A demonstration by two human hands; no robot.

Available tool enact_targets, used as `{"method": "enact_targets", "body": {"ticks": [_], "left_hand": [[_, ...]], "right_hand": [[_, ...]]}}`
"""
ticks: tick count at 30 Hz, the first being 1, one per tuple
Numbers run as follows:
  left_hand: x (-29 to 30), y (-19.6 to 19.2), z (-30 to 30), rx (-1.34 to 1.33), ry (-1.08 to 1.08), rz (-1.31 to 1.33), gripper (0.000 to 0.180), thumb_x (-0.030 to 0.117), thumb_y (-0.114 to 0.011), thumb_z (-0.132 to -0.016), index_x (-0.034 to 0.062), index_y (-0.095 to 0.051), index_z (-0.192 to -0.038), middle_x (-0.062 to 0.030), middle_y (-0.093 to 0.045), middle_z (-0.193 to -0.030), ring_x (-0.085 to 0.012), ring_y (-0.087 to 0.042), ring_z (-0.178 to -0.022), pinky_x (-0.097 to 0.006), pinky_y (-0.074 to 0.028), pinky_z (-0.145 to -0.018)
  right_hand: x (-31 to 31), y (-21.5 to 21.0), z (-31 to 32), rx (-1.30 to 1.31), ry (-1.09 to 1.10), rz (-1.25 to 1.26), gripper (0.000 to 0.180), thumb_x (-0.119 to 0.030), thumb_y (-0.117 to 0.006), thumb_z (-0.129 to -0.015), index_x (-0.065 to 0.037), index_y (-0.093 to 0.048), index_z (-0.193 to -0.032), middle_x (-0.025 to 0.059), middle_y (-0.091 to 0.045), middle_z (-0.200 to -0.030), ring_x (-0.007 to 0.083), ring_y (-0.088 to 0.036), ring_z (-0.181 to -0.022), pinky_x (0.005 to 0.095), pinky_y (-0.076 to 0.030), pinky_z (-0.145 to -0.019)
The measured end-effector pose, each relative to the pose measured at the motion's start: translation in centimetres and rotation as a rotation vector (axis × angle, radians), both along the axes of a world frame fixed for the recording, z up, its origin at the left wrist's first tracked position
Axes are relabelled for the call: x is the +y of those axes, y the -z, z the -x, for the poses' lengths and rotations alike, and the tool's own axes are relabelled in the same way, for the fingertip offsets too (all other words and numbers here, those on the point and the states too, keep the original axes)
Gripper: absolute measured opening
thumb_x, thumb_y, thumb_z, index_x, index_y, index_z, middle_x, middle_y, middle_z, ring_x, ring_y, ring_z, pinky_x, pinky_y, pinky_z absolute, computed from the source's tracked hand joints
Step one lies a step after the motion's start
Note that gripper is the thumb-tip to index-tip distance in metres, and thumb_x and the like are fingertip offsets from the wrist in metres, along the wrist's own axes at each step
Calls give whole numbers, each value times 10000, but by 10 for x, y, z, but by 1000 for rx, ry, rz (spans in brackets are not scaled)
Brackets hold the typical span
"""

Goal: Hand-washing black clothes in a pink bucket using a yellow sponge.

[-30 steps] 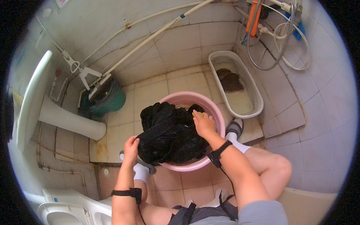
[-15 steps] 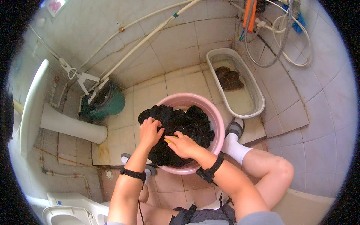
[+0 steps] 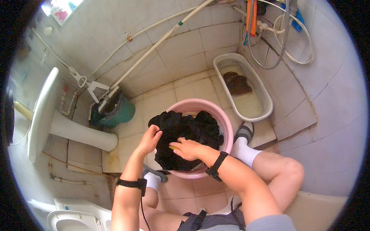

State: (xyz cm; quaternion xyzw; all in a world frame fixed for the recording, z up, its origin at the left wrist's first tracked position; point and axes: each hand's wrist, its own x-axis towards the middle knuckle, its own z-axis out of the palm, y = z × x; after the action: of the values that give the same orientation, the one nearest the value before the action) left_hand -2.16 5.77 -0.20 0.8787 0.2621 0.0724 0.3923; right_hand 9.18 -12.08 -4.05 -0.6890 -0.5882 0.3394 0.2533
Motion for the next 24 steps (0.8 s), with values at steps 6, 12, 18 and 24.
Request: {"method": "enact_targets", "body": {"ticks": [6, 12, 18, 24], "left_hand": [[16, -24, 23, 57, -55, -80, 230, 204, -583, -915, 9, -493, -1000, -157, -601, -893, -247, -567, -847, -348, -457, -773], [19, -25, 28, 120, -46, 103, 269, 228, -616, -901, -21, -573, -992, -95, -624, -854, -159, -562, -801, -316, -463, -753], [13, 25, 20, 108, -287, 55, 381, 288, -623, -858, -29, -638, -1069, -205, -670, -999, -320, -636, -982, -376, -475, -858], [24, 38, 48, 16, -358, 138, 245, 195, -620, -884, -23, -644, -993, -76, -669, -863, -151, -601, -782, -300, -477, -711]], "right_hand": [[-18, -38, -22, -295, -160, 460, 480, -406, -406, -942, -237, -440, -1391, 218, -530, -1283, 372, -540, -1155, 445, -428, -987], [-30, -46, -90, -548, 35, 289, 438, -379, -464, -943, -250, -463, -1362, 161, -504, -1283, 362, -501, -1154, 480, -434, -947], [13, -13, -14, -554, 586, -419, 440, -297, -606, -852, -217, -526, -1277, 110, -529, -1069, 320, -555, -880, 447, -502, -736], [39, 27, 19, -723, 485, -340, 370, -300, -633, -811, -243, -556, -1168, 105, -527, -1072, 268, -549, -883, 384, -457, -668]]}}
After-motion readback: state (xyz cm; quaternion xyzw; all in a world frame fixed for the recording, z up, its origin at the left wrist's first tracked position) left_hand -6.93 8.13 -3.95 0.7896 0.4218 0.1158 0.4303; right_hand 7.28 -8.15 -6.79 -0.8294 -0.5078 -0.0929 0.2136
